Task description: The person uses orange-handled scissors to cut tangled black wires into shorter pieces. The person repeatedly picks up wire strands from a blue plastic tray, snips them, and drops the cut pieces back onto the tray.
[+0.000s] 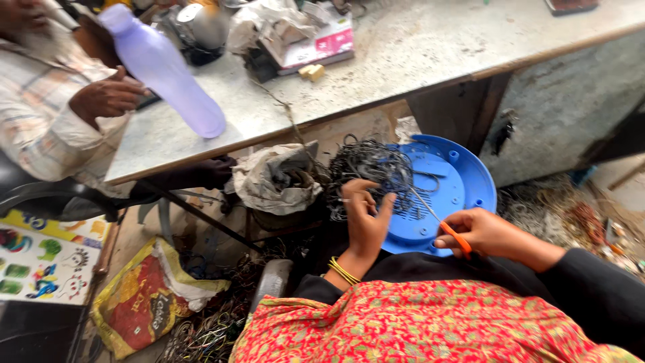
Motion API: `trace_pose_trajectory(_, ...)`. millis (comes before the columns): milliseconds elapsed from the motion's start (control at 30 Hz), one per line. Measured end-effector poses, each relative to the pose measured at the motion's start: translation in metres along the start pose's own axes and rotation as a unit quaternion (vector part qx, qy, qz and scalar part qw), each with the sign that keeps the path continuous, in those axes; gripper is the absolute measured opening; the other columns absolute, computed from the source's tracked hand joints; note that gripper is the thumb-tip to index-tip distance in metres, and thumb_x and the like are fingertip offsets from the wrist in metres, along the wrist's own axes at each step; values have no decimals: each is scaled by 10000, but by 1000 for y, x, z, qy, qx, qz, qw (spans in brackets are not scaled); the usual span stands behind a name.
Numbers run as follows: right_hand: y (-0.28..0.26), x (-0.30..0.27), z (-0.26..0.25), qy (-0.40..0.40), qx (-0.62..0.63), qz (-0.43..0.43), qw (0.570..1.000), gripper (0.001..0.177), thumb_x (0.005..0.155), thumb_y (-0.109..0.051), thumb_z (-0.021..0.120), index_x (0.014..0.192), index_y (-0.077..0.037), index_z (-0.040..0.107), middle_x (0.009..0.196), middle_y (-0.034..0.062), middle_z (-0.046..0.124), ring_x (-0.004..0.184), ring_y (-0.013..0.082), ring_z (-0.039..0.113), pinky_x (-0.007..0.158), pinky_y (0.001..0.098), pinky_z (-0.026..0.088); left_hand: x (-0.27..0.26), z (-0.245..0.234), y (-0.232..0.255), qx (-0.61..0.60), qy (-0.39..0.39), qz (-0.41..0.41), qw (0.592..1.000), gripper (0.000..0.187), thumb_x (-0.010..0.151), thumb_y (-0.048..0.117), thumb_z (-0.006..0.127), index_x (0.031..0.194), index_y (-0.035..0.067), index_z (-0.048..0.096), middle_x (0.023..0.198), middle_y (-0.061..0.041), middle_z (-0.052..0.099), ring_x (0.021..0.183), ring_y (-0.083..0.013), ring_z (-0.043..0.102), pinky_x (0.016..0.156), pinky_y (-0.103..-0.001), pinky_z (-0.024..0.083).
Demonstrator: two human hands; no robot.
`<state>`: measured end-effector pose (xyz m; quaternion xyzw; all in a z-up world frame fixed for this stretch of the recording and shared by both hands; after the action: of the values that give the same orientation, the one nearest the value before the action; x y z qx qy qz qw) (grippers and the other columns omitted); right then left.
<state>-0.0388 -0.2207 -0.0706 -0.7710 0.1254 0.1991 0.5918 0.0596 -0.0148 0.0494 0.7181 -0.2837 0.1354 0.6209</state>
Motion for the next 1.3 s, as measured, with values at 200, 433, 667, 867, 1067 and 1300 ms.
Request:
trace_pose_trajectory(200,15,8,4,5,-18,66,998,387,811,-366,841,1019,-59,730,603,54,656,465,130,541,412,295,369,-5,10,45,176,-74,230,954,190,928,125,746,1113,92,716,1119,-67,702,1071,-260,654,983,-401,474)
trace_pose_trajectory(433,11,4,2,16,-23,71,997,378,851,-378,847,1031,-69,722,616,35,647,470,120,523,419,290,363,-4,19,19,214,-137,161,954,215,980,174,681,1160,68,729,1058,-111,730,985,-295,664,942,-400,496)
trace_pose_trajectory(667,6,1,3,12,-17,76,997,378,868,-366,836,1065,-64,720,614,54,658,470,125,538,430,280,356,-8,21,-7,256,-123,129,950,207,948,229,738,1093,81,729,907,-107,723,855,-314,648,850,-404,520)
trace_pose_trajectory(867,5,-3,4,3,0,73,997,389,851,-355,831,1074,-60,706,612,80,668,452,144,517,440,290,379,-6,26,-16,262,-141,123,947,163,892,244,779,900,115,679,838,-77,706,835,-306,655,849,-408,521)
trace_pose_trajectory(1067,13,1,10,-10,-4,53,999,415,839,-379,818,1083,-73,682,623,81,677,504,137,567,452,294,388,-8,8,21,187,-99,141,967,143,894,201,762,923,91,675,907,-106,691,892,-320,650,824,-413,518)
trace_pose_trajectory(1300,-2,0,32,-111,36,-103,988,441,832,-349,802,1092,-14,684,770,-11,691,668,76,635,562,246,507,3,-15,19,14,-84,18,996,125,900,119,758,999,44,748,902,-106,737,764,-214,719,699,-320,560)
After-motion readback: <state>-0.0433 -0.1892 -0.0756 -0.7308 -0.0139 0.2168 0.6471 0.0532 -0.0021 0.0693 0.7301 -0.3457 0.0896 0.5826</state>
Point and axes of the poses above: each hand's wrist, its own x-axis towards the middle knuckle, its own z-axis out of the palm, y = z × x, the point moved 9 cm from there along x, towards the middle knuckle
